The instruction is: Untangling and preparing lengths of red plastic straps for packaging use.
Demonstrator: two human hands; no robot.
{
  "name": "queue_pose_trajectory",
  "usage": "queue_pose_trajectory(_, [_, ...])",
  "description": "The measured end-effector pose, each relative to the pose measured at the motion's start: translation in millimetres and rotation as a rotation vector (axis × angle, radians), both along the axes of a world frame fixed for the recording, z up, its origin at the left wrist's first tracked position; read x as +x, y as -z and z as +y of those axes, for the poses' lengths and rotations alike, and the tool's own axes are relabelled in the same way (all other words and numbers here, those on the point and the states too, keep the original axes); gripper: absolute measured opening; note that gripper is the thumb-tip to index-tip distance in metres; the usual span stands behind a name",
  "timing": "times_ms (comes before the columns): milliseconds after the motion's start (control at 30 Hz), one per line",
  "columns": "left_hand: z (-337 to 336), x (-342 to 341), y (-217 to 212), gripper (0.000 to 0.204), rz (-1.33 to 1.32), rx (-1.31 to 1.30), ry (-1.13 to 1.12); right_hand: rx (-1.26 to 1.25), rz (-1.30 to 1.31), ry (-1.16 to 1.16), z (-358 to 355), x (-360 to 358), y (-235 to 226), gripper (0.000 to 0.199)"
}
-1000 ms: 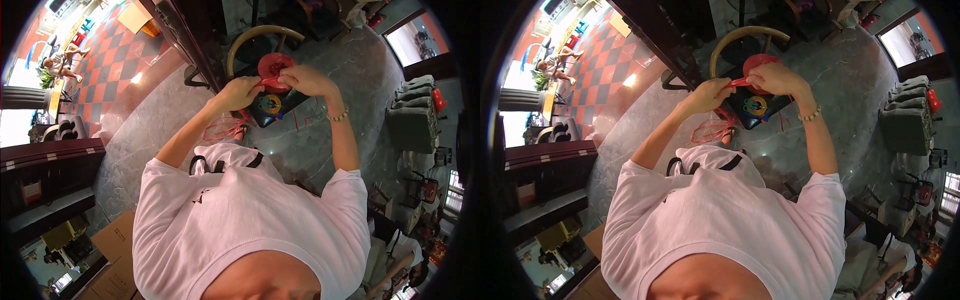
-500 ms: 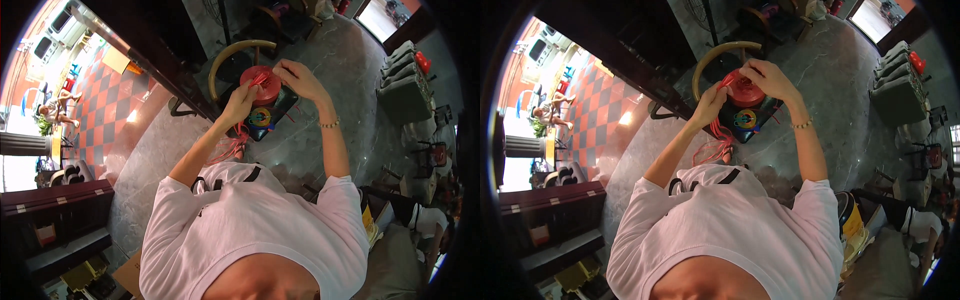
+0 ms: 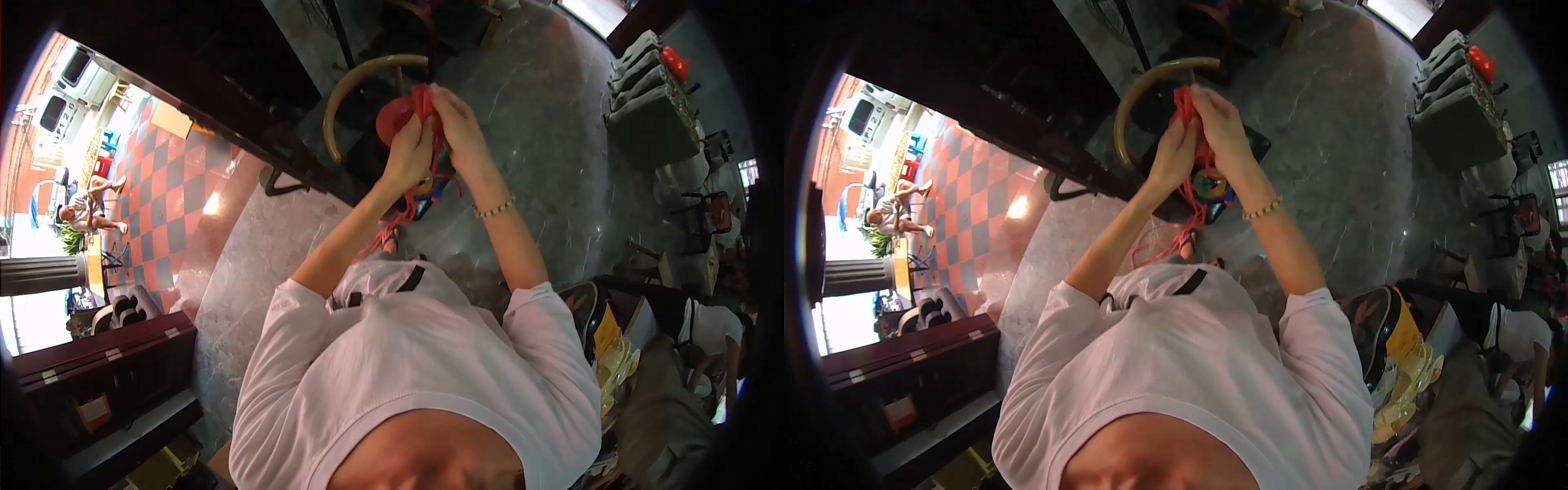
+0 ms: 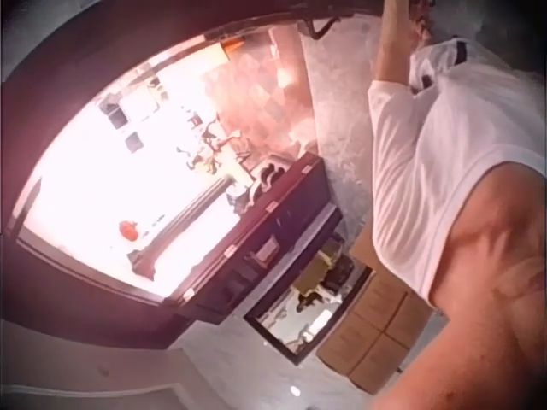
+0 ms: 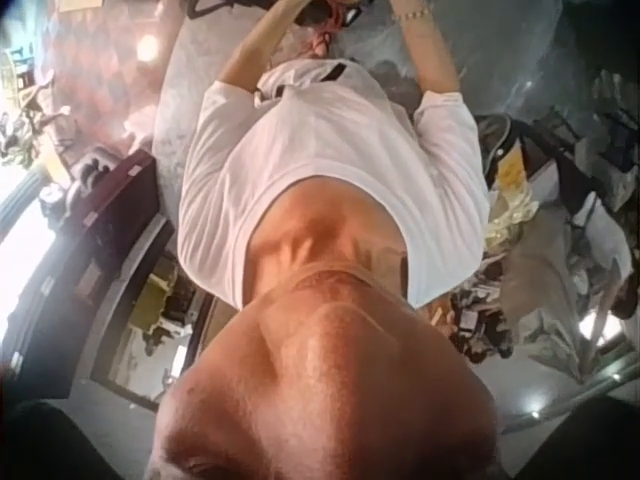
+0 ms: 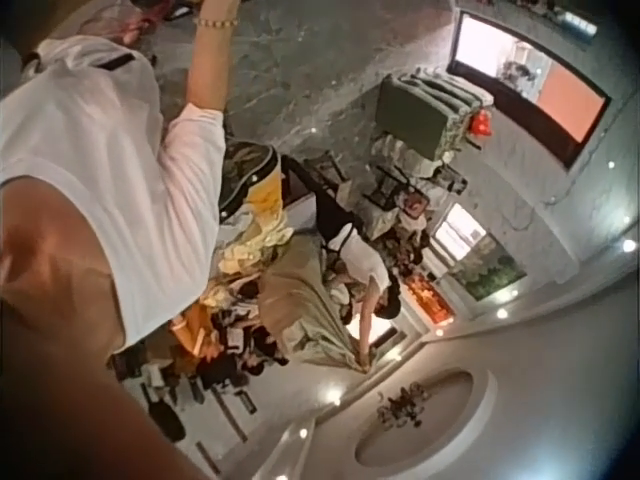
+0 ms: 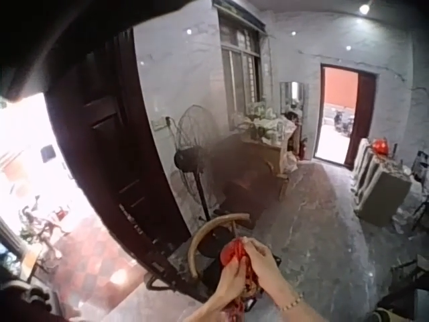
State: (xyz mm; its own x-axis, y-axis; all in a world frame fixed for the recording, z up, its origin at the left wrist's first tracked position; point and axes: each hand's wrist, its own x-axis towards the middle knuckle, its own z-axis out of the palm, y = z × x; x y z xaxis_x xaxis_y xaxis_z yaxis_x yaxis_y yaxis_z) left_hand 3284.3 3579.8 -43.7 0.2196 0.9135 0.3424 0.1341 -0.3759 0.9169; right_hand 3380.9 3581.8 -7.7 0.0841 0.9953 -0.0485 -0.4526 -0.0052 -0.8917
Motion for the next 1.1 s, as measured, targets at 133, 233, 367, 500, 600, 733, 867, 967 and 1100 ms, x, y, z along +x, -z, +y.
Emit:
queue_pose_trajectory(133, [12,-4,10,0.025,-0.015,0.060,-0.010,-0.006,0.017,-0.057,4,-6,-9,0.023])
queue_pose_trajectory(233, [12,-3,-19,0.025,-0.107,-0.114,-0.015,0.142,0.056,-0.133,8,-8,-8,0.026])
queue_pose_trajectory(367, [8,-13,-42,0.026,-0.157,-0.061,-0.119,0.167,0.142,-0.314,7,-22,0,0.047])
queue_pose_trajectory(500, [-8,-32,-75,0.025,-0.537,-0.172,-0.053,0.073,-0.005,-0.555,-7,-26,23,0.047])
queue_pose_trajectory(600, [-25,-83,-100,0.013,-0.230,-0.012,-0.227,0.036,-0.317,-0.790,-16,-8,53,0.052])
queue_pose_trajectory(733, [-67,-149,-158,0.016,-0.752,0.048,0.029,0.005,-0.625,-0.824,-10,37,77,0.058])
queue_pose_trajectory(867, [-92,-230,-169,0.019,-0.769,0.148,-0.301,-0.028,-0.711,-0.733,7,58,90,0.055])
queue_pose_trajectory(967, [-111,-270,-179,0.020,-0.767,0.241,-0.985,-0.027,-0.847,-0.765,15,58,77,0.054])
queue_pose_trajectory(1100, [-167,-473,-122,0.018,-0.855,0.123,-0.293,-0.028,-0.910,-0.683,25,72,95,0.054])
